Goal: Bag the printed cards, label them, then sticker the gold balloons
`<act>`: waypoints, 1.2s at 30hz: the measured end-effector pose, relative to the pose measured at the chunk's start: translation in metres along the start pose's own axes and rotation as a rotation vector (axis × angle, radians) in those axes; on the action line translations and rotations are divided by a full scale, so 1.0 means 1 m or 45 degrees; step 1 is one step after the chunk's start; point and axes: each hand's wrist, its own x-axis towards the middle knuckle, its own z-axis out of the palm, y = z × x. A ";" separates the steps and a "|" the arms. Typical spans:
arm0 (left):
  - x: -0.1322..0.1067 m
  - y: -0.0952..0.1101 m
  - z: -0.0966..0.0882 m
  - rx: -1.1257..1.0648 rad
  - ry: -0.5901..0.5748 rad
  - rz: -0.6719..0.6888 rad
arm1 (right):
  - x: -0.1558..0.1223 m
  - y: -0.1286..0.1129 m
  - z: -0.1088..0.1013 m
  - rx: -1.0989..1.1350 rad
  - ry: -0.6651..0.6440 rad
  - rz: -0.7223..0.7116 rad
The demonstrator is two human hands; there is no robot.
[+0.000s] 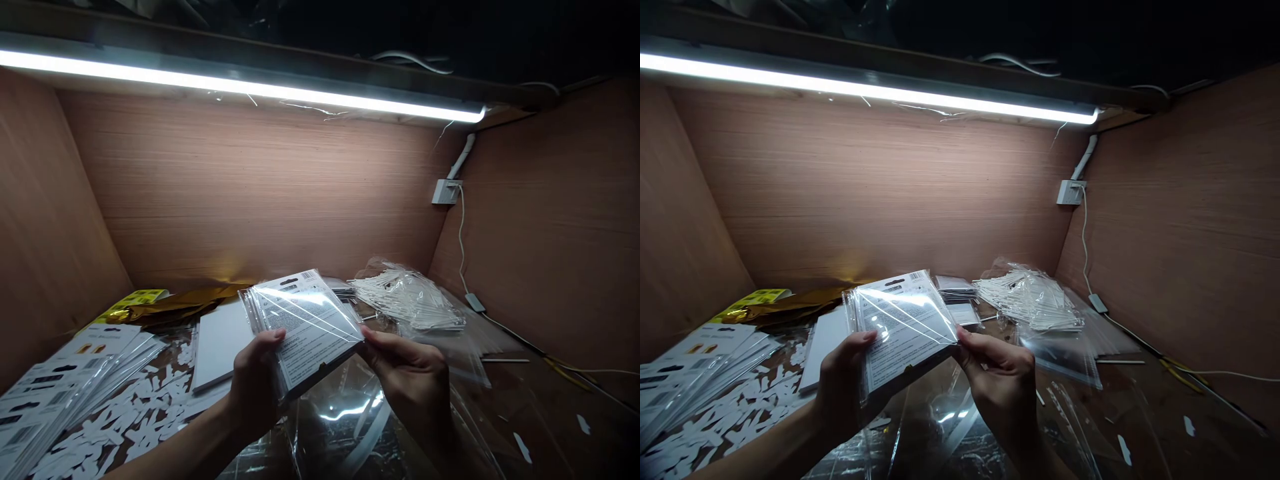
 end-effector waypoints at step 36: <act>0.011 -0.021 0.006 0.013 0.208 0.055 | -0.003 -0.012 0.011 -0.863 -0.239 -0.855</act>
